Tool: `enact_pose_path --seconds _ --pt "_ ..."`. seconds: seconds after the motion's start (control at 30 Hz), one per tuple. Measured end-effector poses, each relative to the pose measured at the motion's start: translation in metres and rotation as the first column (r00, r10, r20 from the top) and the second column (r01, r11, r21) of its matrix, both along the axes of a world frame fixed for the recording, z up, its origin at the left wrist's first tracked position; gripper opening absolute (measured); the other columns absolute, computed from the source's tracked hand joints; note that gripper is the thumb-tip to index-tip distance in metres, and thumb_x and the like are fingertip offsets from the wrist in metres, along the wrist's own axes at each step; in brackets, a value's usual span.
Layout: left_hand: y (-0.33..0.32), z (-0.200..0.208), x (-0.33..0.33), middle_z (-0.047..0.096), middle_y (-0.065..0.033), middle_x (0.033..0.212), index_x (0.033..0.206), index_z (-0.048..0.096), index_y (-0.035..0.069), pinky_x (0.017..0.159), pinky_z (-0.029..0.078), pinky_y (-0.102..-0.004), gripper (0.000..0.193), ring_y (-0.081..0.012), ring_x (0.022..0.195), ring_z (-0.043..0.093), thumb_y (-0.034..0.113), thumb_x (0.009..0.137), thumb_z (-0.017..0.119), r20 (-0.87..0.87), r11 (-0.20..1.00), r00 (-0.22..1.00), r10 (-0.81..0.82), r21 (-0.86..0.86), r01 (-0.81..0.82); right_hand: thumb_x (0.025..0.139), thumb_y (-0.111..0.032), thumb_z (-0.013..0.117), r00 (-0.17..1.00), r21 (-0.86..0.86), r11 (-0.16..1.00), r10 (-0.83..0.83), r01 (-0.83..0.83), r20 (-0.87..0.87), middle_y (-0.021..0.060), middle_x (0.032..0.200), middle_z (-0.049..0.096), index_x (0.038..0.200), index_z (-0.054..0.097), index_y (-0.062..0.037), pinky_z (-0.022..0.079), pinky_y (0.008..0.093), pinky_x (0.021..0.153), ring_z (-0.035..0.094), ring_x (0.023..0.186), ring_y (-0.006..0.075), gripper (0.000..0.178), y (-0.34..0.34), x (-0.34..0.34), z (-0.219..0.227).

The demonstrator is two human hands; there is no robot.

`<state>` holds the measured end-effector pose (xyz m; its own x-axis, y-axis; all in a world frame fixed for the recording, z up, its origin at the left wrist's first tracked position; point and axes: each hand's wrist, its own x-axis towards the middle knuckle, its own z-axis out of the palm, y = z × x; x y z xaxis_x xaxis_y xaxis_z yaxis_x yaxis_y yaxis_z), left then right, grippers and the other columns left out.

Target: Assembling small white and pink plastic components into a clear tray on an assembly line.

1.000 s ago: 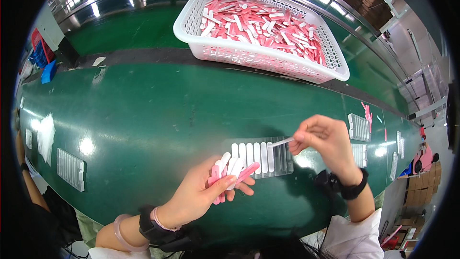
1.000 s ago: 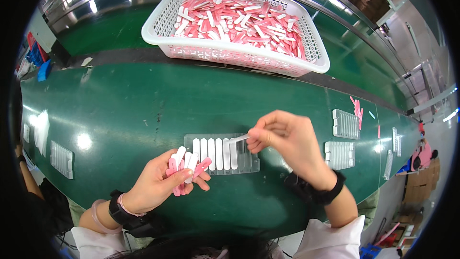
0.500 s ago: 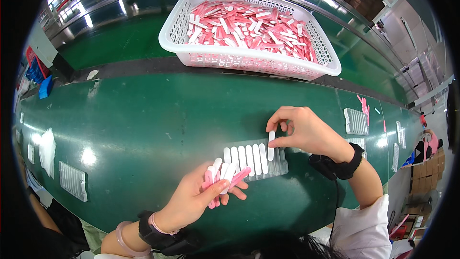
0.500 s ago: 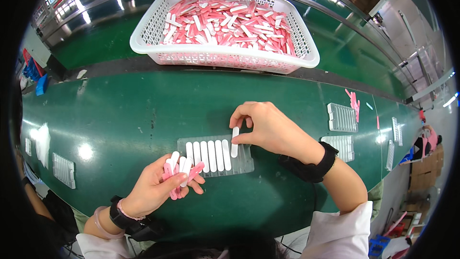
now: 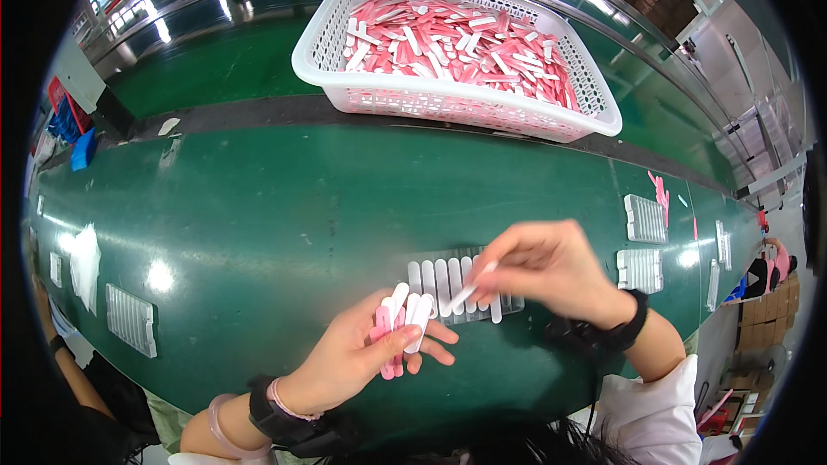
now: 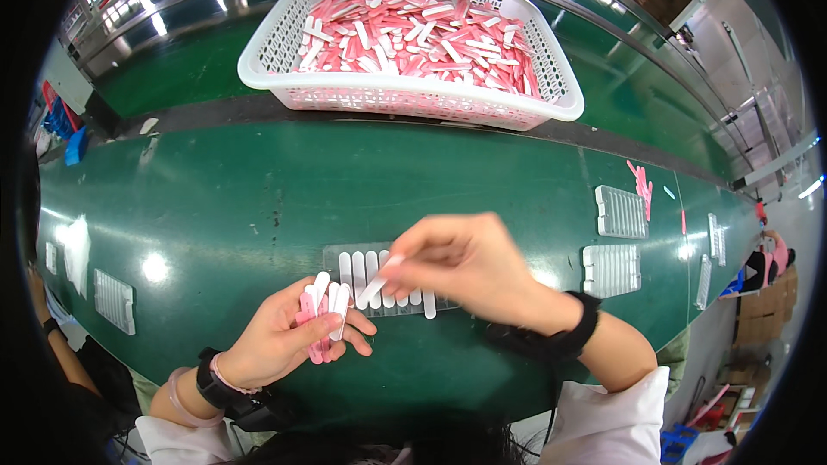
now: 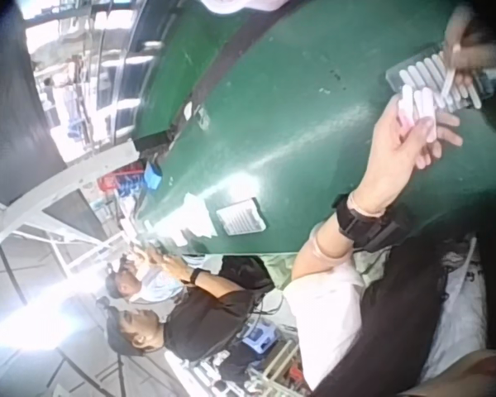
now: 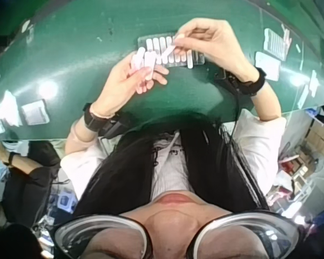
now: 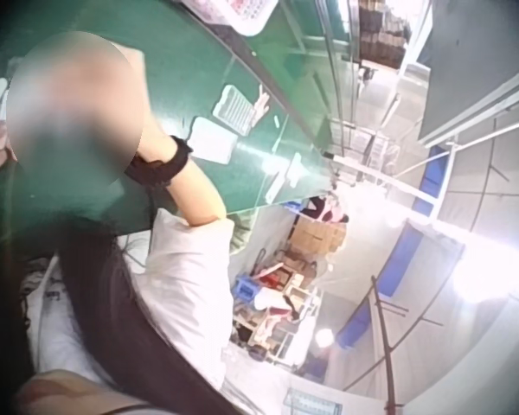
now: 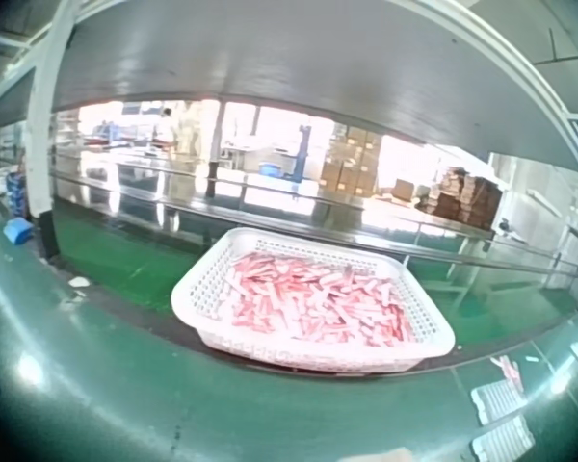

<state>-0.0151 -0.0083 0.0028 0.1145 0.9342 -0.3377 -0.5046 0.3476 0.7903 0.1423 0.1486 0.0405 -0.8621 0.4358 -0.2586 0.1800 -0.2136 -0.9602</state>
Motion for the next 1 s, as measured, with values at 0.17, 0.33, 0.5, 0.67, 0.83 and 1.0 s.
enact_pose_path --seconds 0.17,0.33,0.5,0.67,0.83,1.0 --pt "0.000 0.002 0.000 0.056 -0.0203 0.099 0.116 0.036 -0.003 0.058 0.044 -0.0253 0.030 -0.0231 0.076 0.059 0.003 0.087 0.042 -0.055 1.000 0.998 -0.015 -0.021 0.014 0.072 -0.006 0.067 0.929 0.213 0.976 -0.034 -0.049 0.368 0.0080 0.073 0.061 0.083 0.059 0.0045 0.047 0.0222 0.061 0.058 0.065 0.0098 0.017 0.040 0.011 0.006" --pt "0.002 0.002 0.000 0.057 -0.0198 0.096 0.116 0.036 -0.004 0.059 0.044 -0.0255 0.030 -0.0231 0.076 0.059 0.003 0.087 0.042 -0.046 0.999 0.999 -0.023 -0.026 0.022 0.067 -0.011 0.073 0.872 0.556 0.804 -0.104 -0.209 0.479 0.0011 0.077 0.052 0.093 0.058 0.0010 0.041 0.0219 0.059 0.045 0.065 0.0078 0.032 0.033 0.018 -0.005" --pt "0.001 0.000 -0.001 0.057 -0.0193 0.095 0.114 0.038 -0.004 0.059 0.044 -0.0260 0.028 -0.0231 0.075 0.059 0.002 0.087 0.043 -0.073 0.998 0.997 -0.040 -0.051 0.036 0.066 -0.019 0.074 0.930 0.668 0.694 0.005 -0.268 0.368 0.0039 0.100 0.046 0.119 0.043 -0.0089 0.040 0.0263 0.070 0.043 0.081 0.0153 0.062 0.010 0.025 -0.009" --pt "0.002 0.002 0.001 0.057 -0.0191 0.095 0.113 0.038 -0.004 0.060 0.044 -0.0260 0.027 -0.0233 0.075 0.059 0.002 0.087 0.043 -0.064 0.998 0.997 -0.034 -0.058 0.031 0.069 -0.019 0.071 0.926 0.682 0.698 -0.074 -0.218 0.371 0.0031 0.098 0.046 0.116 0.045 -0.0088 0.040 0.0262 0.069 0.042 0.082 0.0152 0.054 0.010 0.025 -0.017" --pt "0.000 -0.001 0.000 0.057 -0.0186 0.095 0.113 0.038 -0.003 0.060 0.044 -0.0259 0.027 -0.0231 0.076 0.059 0.002 0.087 0.043 -0.048 0.998 0.998 -0.027 -0.053 0.025 0.071 -0.019 0.070 0.925 0.689 0.690 -0.072 -0.223 0.372 0.0033 0.096 0.045 0.115 0.045 -0.0085 0.040 0.0266 0.069 0.042 0.081 0.0151 0.051 0.009 0.022 -0.020" --pt "-0.001 0.001 0.001 0.058 -0.0182 0.095 0.113 0.038 -0.003 0.060 0.044 -0.0256 0.028 -0.0224 0.076 0.059 0.004 0.087 0.044 -0.053 0.998 0.998 -0.027 -0.051 0.025 0.071 -0.020 0.069 0.927 0.680 0.702 -0.073 -0.214 0.367 0.0051 0.097 0.044 0.117 0.044 -0.0085 0.039 0.0279 0.073 0.042 0.086 0.0175 0.053 0.001 0.020 -0.014"
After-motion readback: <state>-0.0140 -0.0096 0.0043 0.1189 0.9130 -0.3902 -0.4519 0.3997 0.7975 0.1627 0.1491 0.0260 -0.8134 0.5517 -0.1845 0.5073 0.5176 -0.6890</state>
